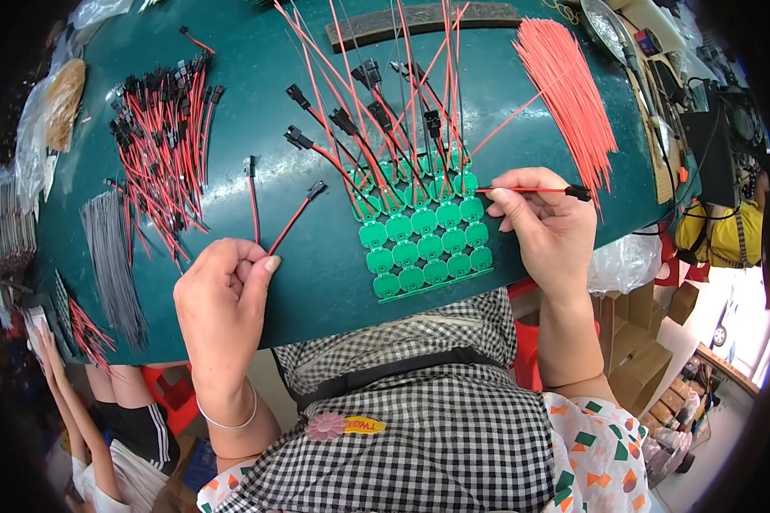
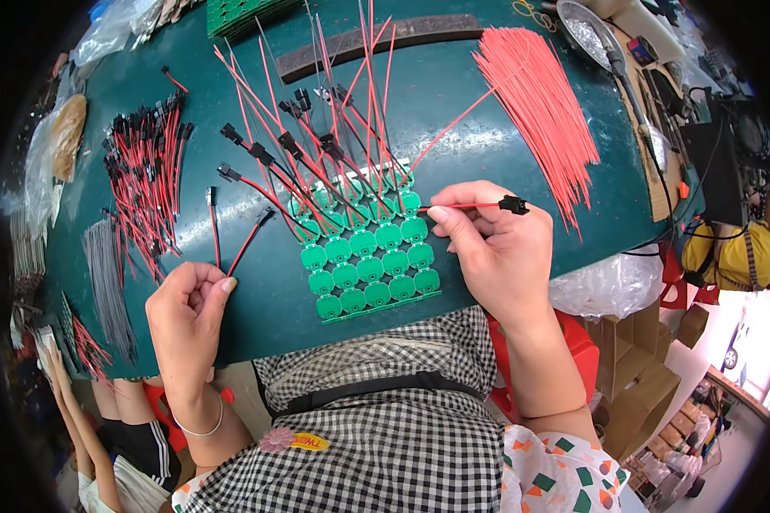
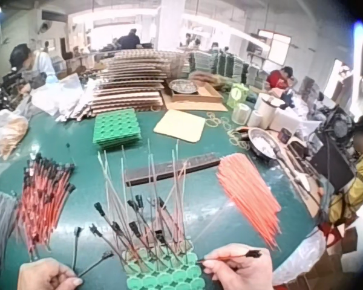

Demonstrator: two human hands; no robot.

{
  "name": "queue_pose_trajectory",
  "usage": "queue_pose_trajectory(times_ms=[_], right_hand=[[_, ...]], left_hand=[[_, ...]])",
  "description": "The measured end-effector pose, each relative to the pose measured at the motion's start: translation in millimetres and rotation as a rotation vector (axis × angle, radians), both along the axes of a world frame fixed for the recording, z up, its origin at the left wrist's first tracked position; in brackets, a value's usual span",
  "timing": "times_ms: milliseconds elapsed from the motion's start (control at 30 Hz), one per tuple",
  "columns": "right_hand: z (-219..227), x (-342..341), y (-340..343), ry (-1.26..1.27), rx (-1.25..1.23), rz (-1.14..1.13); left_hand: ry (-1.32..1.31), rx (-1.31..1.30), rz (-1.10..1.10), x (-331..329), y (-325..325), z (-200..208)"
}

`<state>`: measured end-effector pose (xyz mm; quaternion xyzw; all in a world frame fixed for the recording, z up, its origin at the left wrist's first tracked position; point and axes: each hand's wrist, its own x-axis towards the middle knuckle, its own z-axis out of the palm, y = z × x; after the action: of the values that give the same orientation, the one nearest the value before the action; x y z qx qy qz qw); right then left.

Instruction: The person assembles electronic components by hand, inserting wires into a circuit board.

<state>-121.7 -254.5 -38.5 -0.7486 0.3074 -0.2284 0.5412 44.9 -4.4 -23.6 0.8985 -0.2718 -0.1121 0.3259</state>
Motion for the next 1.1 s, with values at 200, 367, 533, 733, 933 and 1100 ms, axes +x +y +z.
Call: queue_pose_trajectory(times_ms=[200, 367, 533, 733, 933, 1100], right_hand=[[3.7, -0.7, 4.1, 0.07, -0.177, -0.033], [-0.6, -2.1, 7.5, 0.075, -0.385, -0.024], [6.6, -0.7, 7.3, 0.113, -0.523, 0.036], [16.5, 12.1, -2.7, 0.169, -0.663, 0.164], [10.3, 25.8, -1.3, 0.161, -0.615, 0.208], [31.2, 10.1, 14.9, 0.062, -0.328, 0.159]], left_hand=[[-0.042, 0.029, -0.071, -1.4, 2.7, 8.0], [-0.052, 0.089, -0.116, -3.4, 5.7, 14.8], [-0.011, -0.066, -0.007, -2.2, 12.5, 12.1], [0.125, -0.464, 0.038, 10.8, 26.9, 14.6], [0.708, -0.699, 0.074, -24.5, -0.5, 27.3], [0.943, -0.804, -0.077, -37.6, -21.8, 11.0]])
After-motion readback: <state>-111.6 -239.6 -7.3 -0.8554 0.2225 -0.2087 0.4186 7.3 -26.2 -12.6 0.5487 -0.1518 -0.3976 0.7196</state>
